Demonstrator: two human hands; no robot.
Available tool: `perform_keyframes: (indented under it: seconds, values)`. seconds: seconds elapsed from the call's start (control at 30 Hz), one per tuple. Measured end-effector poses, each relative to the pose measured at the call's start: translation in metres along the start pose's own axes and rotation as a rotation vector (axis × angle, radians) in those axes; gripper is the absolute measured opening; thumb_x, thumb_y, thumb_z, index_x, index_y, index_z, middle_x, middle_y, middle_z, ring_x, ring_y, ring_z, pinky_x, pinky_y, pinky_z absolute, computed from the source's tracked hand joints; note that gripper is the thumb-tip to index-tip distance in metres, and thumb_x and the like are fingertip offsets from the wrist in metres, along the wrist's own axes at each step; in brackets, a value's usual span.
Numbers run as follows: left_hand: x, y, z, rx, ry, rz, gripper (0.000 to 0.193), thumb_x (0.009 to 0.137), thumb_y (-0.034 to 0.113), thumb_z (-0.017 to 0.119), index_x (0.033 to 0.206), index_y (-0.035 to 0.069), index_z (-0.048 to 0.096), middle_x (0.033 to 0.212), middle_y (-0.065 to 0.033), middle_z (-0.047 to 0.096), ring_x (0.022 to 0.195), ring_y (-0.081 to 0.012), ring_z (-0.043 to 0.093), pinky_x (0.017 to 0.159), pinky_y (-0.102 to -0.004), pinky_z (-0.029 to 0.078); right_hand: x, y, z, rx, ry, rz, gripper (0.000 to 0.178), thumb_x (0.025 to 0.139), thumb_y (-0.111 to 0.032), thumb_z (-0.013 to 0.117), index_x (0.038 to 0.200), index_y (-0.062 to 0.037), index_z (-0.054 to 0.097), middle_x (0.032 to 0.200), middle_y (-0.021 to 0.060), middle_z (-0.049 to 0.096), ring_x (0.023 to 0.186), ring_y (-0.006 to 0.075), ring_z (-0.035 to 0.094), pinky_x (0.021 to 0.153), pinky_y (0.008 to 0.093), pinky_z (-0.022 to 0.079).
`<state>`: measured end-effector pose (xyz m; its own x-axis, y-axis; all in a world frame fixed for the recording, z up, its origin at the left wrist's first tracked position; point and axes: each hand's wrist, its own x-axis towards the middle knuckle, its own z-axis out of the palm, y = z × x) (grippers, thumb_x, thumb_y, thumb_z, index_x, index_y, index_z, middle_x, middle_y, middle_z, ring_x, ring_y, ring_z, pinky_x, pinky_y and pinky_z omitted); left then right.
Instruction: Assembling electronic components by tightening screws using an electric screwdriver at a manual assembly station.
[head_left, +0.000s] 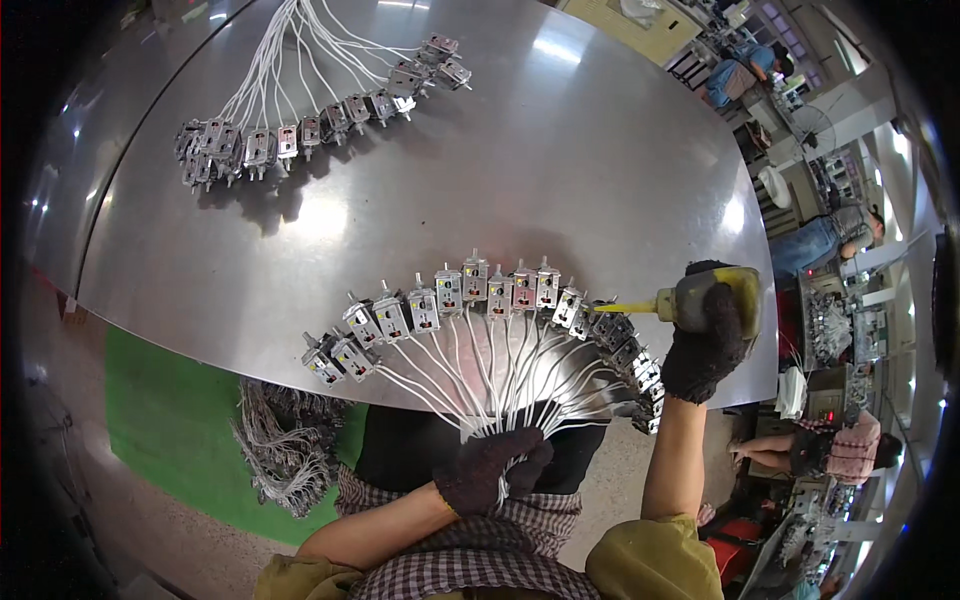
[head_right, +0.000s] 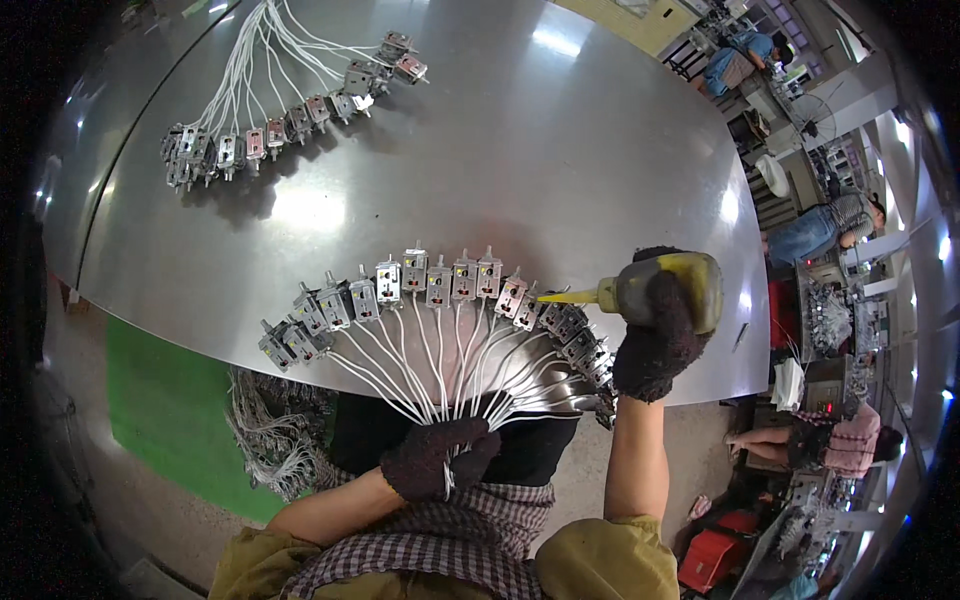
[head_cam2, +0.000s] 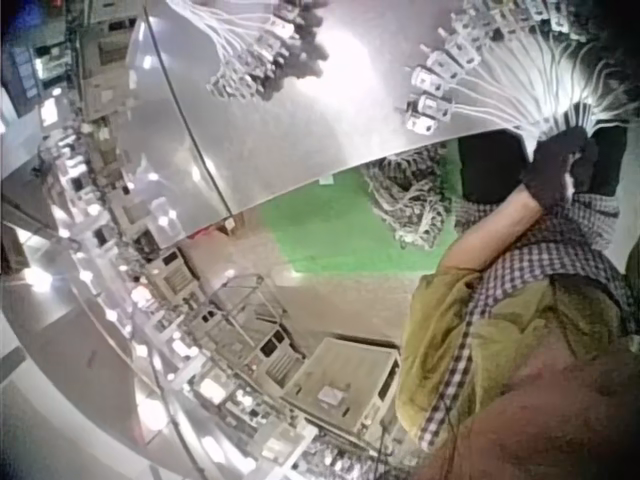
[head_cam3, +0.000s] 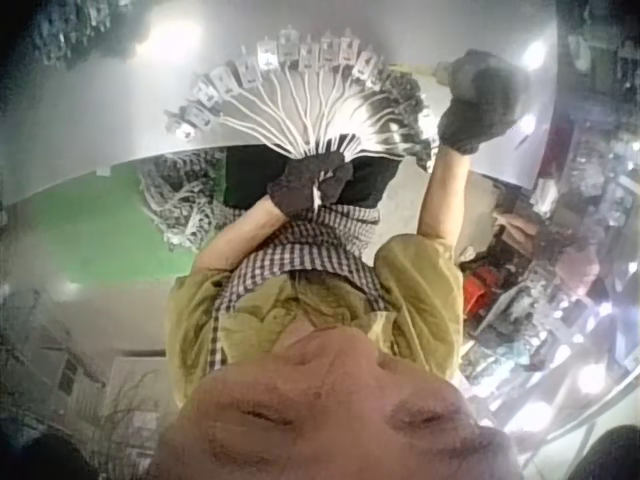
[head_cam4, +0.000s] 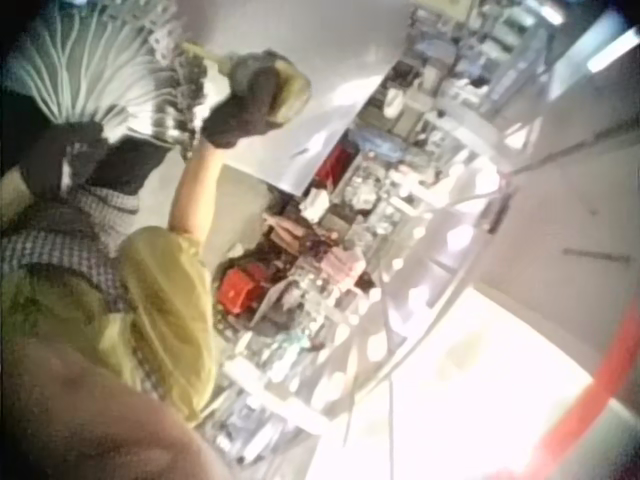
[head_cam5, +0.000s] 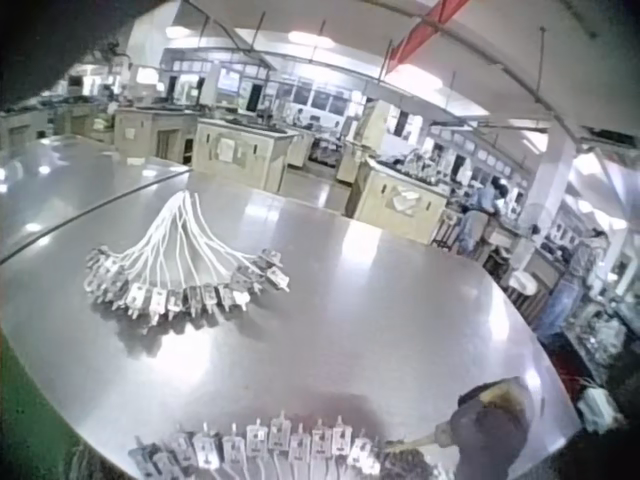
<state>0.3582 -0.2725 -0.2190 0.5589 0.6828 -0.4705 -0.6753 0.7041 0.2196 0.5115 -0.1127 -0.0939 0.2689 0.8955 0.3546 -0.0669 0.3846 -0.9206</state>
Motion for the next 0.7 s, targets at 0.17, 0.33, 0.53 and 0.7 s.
perform_keyframes:
  seconds: [0.17, 0.33, 0.53, 0.7]
  values:
    - [0.003, 0.001, -0.004, -0.077, 0.035, -0.124, 0.031, 0.084, 0.031, 0.052, 0.087, 0.001, 0.061, 0.065, -0.0049, 0.057, 0.052, -0.011, 0.049, 0.047, -0.0232, 0.038, -0.001, 0.001, -0.008, -0.063, -0.022, -0.012, 0.034, 0.068, -0.017, 0.061, 0.097, 0.0009, 0.054, 0.091, 0.0133, 0.058, 0.084, 0.0231, 0.057, 0.074, 0.0329, 0.047]
    - [0.006, 0.007, -0.008, -0.2, -0.246, -0.205, 0.029, 0.084, 0.031, 0.053, 0.084, 0.003, 0.058, 0.062, -0.0035, 0.054, 0.05, -0.0104, 0.047, 0.046, -0.0219, 0.036, 0.006, -0.003, -0.022, 0.124, 0.128, 0.074, 0.036, 0.067, -0.018, 0.06, 0.098, -0.0001, 0.054, 0.092, 0.013, 0.058, 0.088, 0.0235, 0.056, 0.077, 0.0344, 0.046]
    - [-0.005, 0.015, 0.005, -0.137, -0.112, -0.192, 0.028, 0.087, 0.027, 0.047, 0.086, -0.001, 0.053, 0.064, -0.0052, 0.051, 0.052, -0.0134, 0.046, 0.048, -0.0241, 0.037, 0.005, -0.006, -0.027, 0.017, 0.061, -0.038, 0.036, 0.072, -0.018, 0.06, 0.101, 0.0014, 0.054, 0.097, 0.0155, 0.058, 0.091, 0.024, 0.056, 0.081, 0.034, 0.043]
    - [0.0, 0.012, 0.007, -0.138, -0.075, -0.206, 0.031, 0.085, 0.033, 0.05, 0.082, 0.003, 0.052, 0.054, -0.0018, 0.044, 0.046, -0.0112, 0.041, 0.042, -0.0233, 0.032, 0.004, -0.004, -0.031, -0.09, -0.003, -0.106, 0.034, 0.073, -0.018, 0.059, 0.1, 0.001, 0.054, 0.094, 0.0142, 0.058, 0.089, 0.0228, 0.056, 0.079, 0.0332, 0.044]
